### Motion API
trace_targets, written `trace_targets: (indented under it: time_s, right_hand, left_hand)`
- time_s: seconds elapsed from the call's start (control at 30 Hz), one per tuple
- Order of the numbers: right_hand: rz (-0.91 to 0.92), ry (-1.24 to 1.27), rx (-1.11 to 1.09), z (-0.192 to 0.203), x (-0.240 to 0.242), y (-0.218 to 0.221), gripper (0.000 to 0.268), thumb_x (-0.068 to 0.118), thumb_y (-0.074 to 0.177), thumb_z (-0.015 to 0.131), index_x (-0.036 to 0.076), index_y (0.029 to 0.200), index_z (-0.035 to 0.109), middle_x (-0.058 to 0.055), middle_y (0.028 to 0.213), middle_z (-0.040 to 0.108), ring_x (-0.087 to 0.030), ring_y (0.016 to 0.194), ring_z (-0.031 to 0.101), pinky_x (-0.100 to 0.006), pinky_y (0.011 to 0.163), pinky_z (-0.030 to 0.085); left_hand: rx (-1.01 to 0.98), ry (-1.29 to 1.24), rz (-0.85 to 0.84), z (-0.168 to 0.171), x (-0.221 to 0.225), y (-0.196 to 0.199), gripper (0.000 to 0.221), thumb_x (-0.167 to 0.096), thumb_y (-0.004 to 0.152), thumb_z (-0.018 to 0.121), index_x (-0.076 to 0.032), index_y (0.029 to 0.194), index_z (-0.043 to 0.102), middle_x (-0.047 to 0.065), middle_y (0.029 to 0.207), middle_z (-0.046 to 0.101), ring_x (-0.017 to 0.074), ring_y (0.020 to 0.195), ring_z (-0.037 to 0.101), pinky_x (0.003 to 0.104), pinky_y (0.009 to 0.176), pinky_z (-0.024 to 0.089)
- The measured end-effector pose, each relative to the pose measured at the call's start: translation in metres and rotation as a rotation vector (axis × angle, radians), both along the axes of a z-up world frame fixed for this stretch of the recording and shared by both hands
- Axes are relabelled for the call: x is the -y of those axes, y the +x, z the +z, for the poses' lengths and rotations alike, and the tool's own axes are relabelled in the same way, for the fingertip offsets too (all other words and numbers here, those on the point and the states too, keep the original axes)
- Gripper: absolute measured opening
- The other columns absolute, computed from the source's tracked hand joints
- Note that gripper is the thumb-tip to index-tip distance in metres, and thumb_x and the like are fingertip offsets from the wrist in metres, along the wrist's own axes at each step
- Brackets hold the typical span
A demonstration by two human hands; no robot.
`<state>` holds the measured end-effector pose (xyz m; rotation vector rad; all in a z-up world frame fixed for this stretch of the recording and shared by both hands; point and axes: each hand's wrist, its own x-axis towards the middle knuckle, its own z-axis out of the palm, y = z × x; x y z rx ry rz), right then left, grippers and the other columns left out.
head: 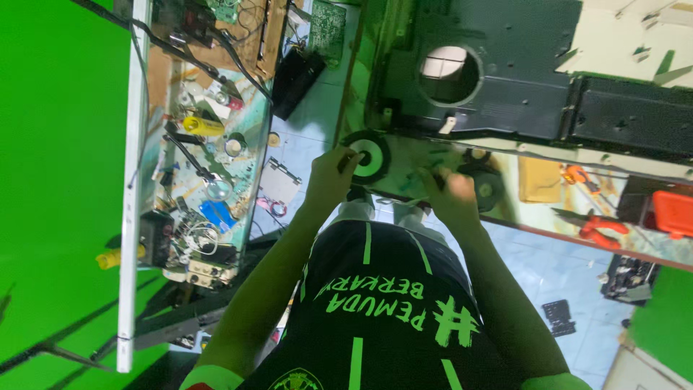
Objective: The person wipes the internal plastic casing of a keyboard with a cloth and then seats a speaker into its circular mount.
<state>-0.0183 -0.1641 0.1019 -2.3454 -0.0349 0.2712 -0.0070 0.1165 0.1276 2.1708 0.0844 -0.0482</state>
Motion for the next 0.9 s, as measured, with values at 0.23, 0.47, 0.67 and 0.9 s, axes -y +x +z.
trace_targets:
  time_s: [0.23,0.47,0.67,0.9]
  right_hand:
    - [-0.069,0.080,-0.102,-0.048,-0.076,0.010,0.050,0.037,0.098,0.066,0.003,0.135,0.060,-0.018,0.074,0.072,-0.033,0.068,0.072,-0.043,0.064,0.053]
    - [-0.186,0.123,-0.184,-0.053,-0.105,-0.007,0.036,0.035,0.106,0.059,0.010,0.129,0.071,-0.018,0.080,0.075,-0.024,0.070,0.075,-0.036,0.066,0.056]
    - [-0.240,0.580,-0.409,-0.028,-0.112,-0.040,0.041,0.019,0.099,0.059,0.006,0.137,0.062,-0.020,0.098,0.077,-0.023,0.084,0.075,-0.034,0.076,0.059]
    - [-0.660,1.145,-0.876,0.001,-0.126,-0.055,0.056,0.042,0.104,0.037,0.005,0.145,0.049,-0.032,0.114,0.070,-0.036,0.101,0.074,-0.042,0.088,0.061]
  left_hand:
    - [-0.142,-0.015,-0.153,-0.029,-0.043,0.027,0.046,-0.029,0.099,0.064,-0.004,0.135,0.050,0.023,0.083,0.072,0.0359,0.072,0.074,0.045,0.065,0.058]
    - [-0.242,-0.072,-0.237,-0.034,-0.056,0.028,0.044,-0.024,0.099,0.060,-0.009,0.139,0.050,0.024,0.082,0.075,0.0328,0.076,0.077,0.041,0.067,0.061]
    - [-0.577,-0.772,-0.074,-0.041,-0.065,0.000,0.023,-0.023,0.103,0.053,-0.007,0.118,0.044,0.017,0.097,0.075,0.0266,0.083,0.078,0.039,0.071,0.066]
    - [-0.429,-0.499,-0.140,-0.048,-0.078,-0.034,0.021,-0.019,0.103,0.067,-0.002,0.109,0.057,0.020,0.088,0.074,0.0215,0.081,0.070,0.035,0.067,0.055]
